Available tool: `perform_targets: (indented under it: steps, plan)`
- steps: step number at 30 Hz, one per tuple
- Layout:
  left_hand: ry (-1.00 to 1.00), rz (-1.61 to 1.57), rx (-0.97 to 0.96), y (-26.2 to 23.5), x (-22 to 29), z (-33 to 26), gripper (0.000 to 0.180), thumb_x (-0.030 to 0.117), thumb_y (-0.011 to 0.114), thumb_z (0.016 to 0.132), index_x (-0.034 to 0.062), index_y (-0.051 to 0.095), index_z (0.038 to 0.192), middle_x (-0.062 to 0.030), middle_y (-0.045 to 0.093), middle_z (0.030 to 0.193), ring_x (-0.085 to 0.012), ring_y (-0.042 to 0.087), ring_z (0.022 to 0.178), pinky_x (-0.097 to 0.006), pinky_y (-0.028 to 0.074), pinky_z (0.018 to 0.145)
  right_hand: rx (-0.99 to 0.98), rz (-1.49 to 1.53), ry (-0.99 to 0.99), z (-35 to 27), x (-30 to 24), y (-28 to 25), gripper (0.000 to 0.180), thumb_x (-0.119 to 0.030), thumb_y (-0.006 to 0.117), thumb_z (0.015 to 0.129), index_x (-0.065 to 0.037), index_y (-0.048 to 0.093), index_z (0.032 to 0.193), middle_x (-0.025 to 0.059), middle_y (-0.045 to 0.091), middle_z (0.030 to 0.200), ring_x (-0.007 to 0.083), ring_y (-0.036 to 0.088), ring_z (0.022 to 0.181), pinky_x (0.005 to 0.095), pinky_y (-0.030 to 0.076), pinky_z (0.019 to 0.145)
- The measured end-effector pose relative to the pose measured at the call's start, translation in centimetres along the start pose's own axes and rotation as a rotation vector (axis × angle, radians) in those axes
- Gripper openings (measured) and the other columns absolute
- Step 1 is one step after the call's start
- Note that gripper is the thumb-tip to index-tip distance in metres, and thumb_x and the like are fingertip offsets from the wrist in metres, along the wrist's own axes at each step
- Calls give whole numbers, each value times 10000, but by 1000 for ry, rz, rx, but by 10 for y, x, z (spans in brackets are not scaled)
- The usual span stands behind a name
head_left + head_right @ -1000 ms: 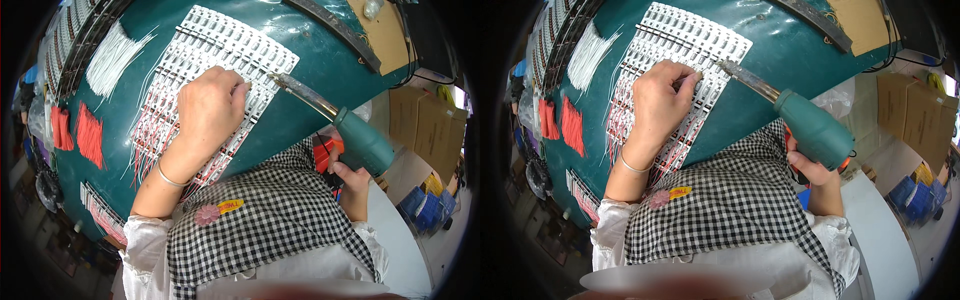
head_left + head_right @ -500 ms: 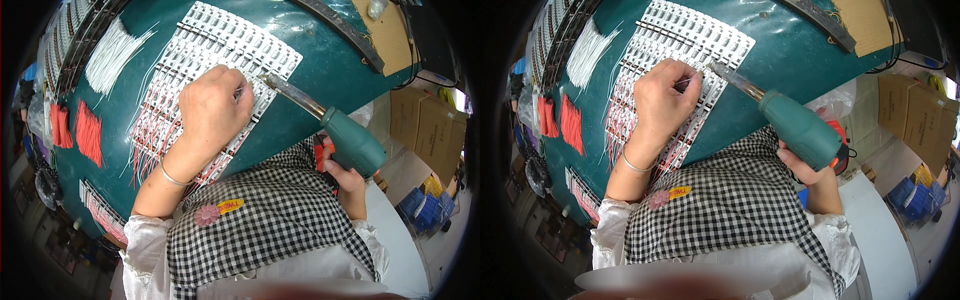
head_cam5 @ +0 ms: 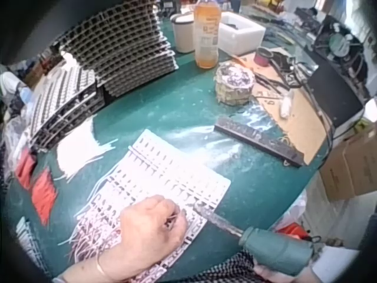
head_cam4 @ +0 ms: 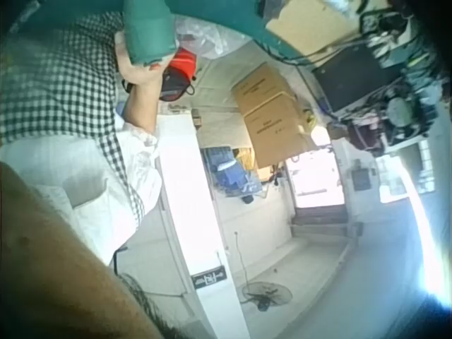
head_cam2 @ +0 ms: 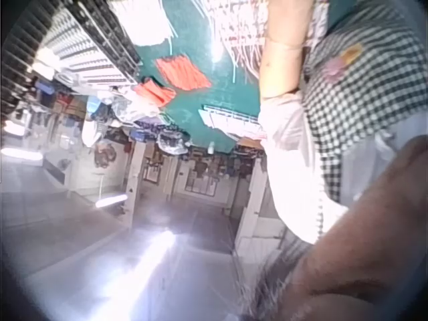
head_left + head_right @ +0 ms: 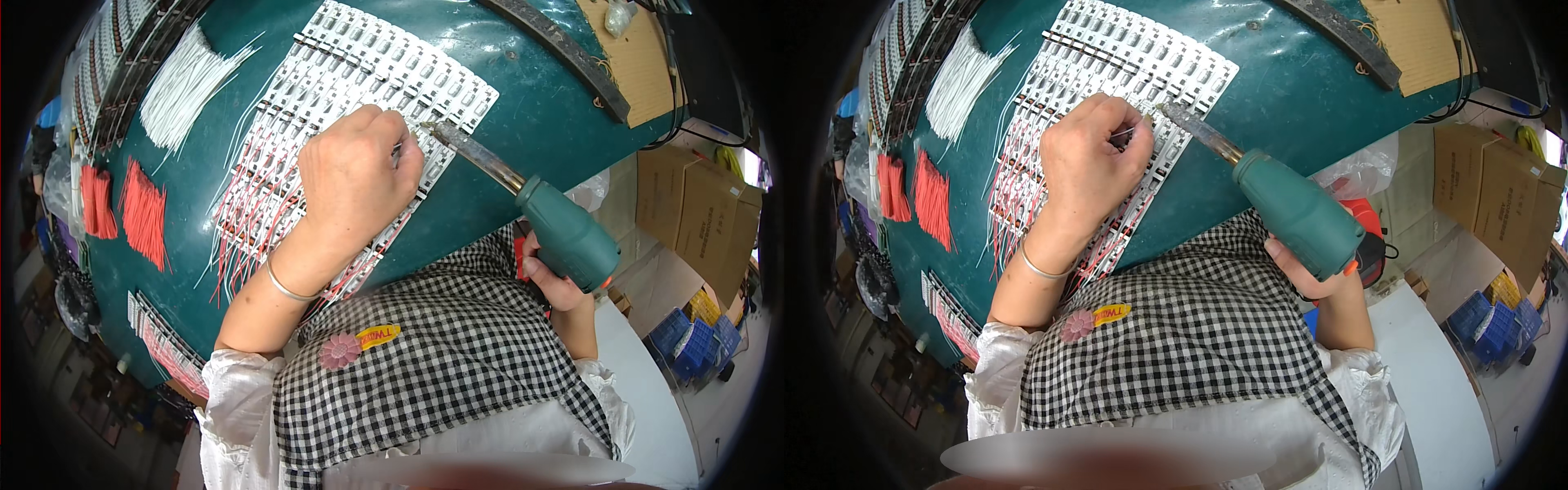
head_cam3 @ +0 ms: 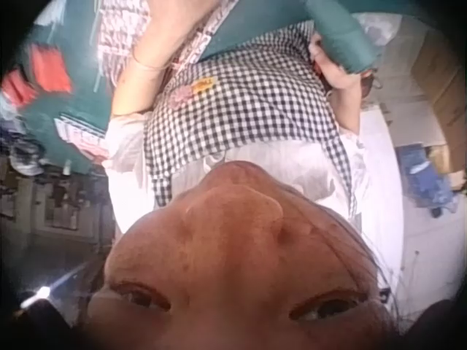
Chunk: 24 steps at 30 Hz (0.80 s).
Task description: The person assembles electronic components by gluing red and white wires onto white plastic strips using a glue gun.
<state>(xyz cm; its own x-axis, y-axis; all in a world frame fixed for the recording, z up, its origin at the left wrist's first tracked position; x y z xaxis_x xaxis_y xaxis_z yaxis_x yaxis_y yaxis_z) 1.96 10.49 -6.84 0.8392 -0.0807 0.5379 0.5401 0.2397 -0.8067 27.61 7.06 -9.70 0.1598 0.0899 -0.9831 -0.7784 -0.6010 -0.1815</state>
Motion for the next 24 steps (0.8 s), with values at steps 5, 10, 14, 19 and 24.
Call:
perform_targets:
  steps: [5, 10, 14, 19, 24]
  plan:
    - [0, 0, -2, 1, 1, 1, 116, 91, 675, 702, 55, 581, 644, -79, 546, 614, -271, 567, 518, -379, 441, 453, 131, 209, 67, 2, -4, -5, 457, 23, 649, 756, 77, 491, 1181, 124, 594, 863, 168, 571, 612, 260, 472, 507]
    - [-7, 12, -13, 1, 3, 2, 120, 100, 664, 709, 55, 577, 639, -87, 550, 617, -281, 567, 526, -390, 451, 465, 181, 369, 78, 11, -15, -11, 443, 27, 647, 770, 78, 534, 1196, 120, 624, 949, 157, 574, 665, 282, 473, 595]
    - [-1, 17, -9, 0, 6, 0, 115, 110, 655, 719, 54, 584, 648, -91, 556, 627, -288, 574, 551, -400, 460, 485, 363, 365, 19, 25, -22, -23, 589, -116, 710, 764, 128, 451, 1234, 177, 598, 836, 174, 545, 496, 261, 470, 464]
    - [-42, 31, -37, -2, -1, -6, 85, 112, 662, 727, 56, 615, 684, -101, 591, 667, -285, 599, 576, -389, 484, 522, 444, 379, -238, 85, -54, -47, 570, -130, 650, 806, 124, 414, 1258, 129, 535, 682, 166, 516, 481, 258, 452, 446]
    - [28, 5, -68, -11, 3, -8, 93, 120, 685, 770, 36, 676, 732, -129, 628, 709, -301, 613, 603, -401, 495, 562, 547, 408, -304, 148, -52, -73, 428, -31, 560, 861, 50, 443, 1265, 109, 563, 820, 155, 525, 560, 275, 445, 481]
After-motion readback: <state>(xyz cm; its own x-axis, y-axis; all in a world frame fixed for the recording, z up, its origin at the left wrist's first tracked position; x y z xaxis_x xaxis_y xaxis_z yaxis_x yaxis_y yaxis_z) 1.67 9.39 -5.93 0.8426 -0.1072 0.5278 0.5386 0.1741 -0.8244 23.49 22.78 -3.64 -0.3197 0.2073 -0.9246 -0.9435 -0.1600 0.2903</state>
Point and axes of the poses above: each hand's wrist, its own z-axis towards the middle knuckle, its own y-axis out of the palm, x = y × z, the point moved 6 cm from there along z, towards the middle knuckle
